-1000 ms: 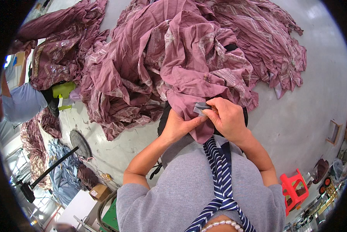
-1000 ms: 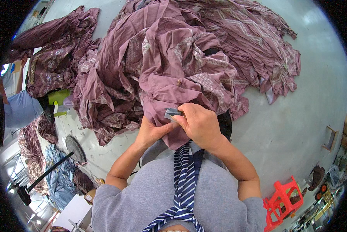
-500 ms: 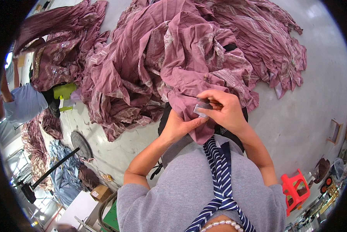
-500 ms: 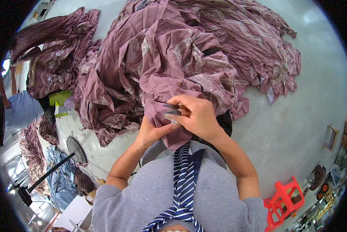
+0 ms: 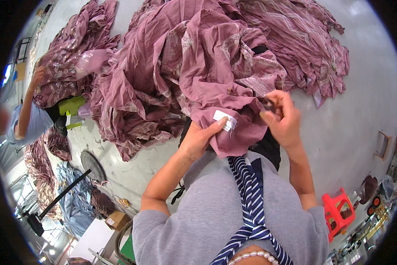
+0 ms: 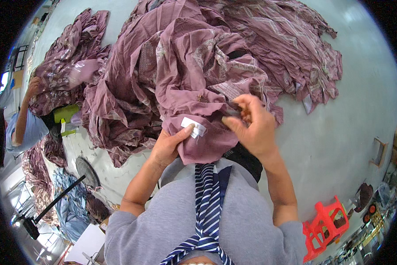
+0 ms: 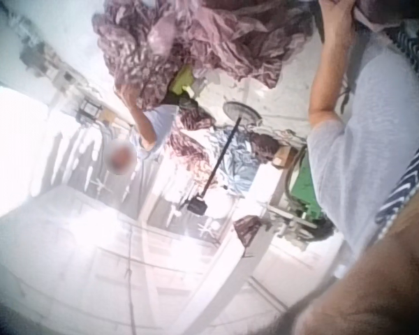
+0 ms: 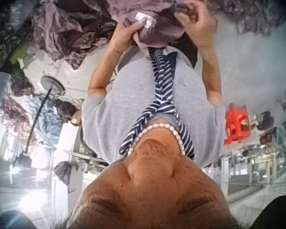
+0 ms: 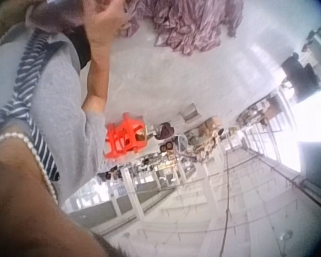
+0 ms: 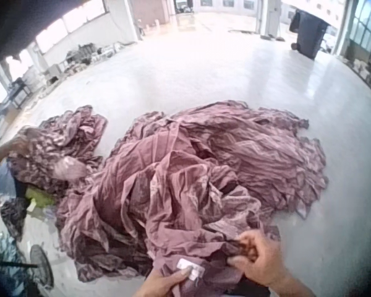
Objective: The person repeatedly picks up pieces of dusty pink patterned fabric from a large pile and uses a small handheld tool to trim loose threads and edges. The person handles the fabric one piece at a time, turning it over and snipping small areas before placing it back on the pile.
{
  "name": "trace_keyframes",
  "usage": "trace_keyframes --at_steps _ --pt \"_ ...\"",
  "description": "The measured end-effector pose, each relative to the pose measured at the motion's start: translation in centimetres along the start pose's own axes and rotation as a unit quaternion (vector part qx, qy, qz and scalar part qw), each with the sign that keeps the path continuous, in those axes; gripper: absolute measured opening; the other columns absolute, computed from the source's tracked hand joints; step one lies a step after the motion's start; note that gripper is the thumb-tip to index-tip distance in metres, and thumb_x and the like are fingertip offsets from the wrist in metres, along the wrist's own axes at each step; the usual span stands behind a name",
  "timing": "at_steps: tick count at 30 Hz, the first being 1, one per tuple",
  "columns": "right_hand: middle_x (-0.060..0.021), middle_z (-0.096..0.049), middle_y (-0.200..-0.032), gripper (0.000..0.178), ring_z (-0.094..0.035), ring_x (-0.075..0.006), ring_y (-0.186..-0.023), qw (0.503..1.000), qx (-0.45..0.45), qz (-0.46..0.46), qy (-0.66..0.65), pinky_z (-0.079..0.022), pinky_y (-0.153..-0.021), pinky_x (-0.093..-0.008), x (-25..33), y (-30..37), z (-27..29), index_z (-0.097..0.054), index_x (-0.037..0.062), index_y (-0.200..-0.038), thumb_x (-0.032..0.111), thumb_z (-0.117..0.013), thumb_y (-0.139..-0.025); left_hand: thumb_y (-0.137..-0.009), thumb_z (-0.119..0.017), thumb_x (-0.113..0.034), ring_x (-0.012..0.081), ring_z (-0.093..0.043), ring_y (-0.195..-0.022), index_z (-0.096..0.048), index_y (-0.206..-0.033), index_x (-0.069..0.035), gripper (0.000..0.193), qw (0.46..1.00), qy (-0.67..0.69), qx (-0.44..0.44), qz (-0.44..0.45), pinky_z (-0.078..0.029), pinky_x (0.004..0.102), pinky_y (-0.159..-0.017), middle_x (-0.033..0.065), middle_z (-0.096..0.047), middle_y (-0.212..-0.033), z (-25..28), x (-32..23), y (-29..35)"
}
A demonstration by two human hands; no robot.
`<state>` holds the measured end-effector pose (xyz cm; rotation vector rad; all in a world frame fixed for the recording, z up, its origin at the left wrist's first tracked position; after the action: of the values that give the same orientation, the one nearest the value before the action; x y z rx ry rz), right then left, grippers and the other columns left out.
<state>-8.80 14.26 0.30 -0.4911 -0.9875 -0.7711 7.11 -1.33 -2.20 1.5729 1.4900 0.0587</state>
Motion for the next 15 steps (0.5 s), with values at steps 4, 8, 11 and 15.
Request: trace_keyframes --at_steps 4,8,11,15 --pt "-0.0092 -0.06 -0.076 0.025 -0.06 -0.0182 -0.061 0.997 0.078 0.021 0.014 -0.048 -0.056 -0.0283 0.8 2.1 -0.6 -0.057 0.0025 -0.099 0.02 -0.067 -0.084 -0.087 -0.066 -0.015 0.0124 -0.061 -0.092 -0.06 -0.109 -0.005 0.025 0.999 0.028 -0.021 -0.01 -0.049 0.0291 -0.083 0.0031 -0.064 -0.102 -0.3 -0.2 0.0" --pt "-0.0088 -0.06 -0.075 0.026 -0.059 -0.0206 -0.06 0.994 0.072 0.077 0.008 -0.047 -0.053 -0.0301 0.5 2.9 -1.9 -0.059 0.0026 -0.095 0.018 -0.071 -0.079 -0.087 -0.066 -0.014 0.0115 -0.061 -0.091 -0.06 -0.108 -0.006 0.023 0.999 0.027 -0.036 -0.01 -0.049 0.0281 -0.083 0.0027 -0.065 -0.101 -0.4 -0.3 0.0" --pt "-0.0086 -0.06 -0.075 0.026 -0.059 -0.0232 -0.061 0.99 0.07 0.12 0.031 -0.047 -0.053 -0.0319 0.8 2.6 -2.3 -0.059 0.0027 -0.092 0.02 -0.072 -0.077 -0.086 -0.067 -0.013 0.0108 -0.061 -0.091 -0.06 -0.107 -0.006 0.023 0.999 0.02 -0.036 -0.016 -0.049 0.0276 -0.082 0.0025 -0.065 -0.1 -0.5 -0.4 0.0" --pt "-0.0088 -0.06 -0.075 0.026 -0.059 -0.0261 -0.064 0.983 0.054 0.164 0.057 -0.048 -0.055 -0.0339 1.0 2.1 -2.6 -0.058 0.0028 -0.09 0.022 -0.071 -0.077 -0.086 -0.067 -0.013 0.0112 -0.061 -0.091 -0.06 -0.108 -0.006 0.025 0.999 0.002 -0.039 -0.026 -0.049 0.0279 -0.082 0.0029 -0.064 -0.101 -0.5 -0.4 0.0"
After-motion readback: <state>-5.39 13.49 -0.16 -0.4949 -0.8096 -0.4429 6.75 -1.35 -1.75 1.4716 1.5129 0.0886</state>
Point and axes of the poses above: each hand's wrist, its own y-axis away from the middle knuckle, its own z-axis out of the back of the hand, x = y × z, the point moved 1 cm from there along -y, towards the middle knuckle
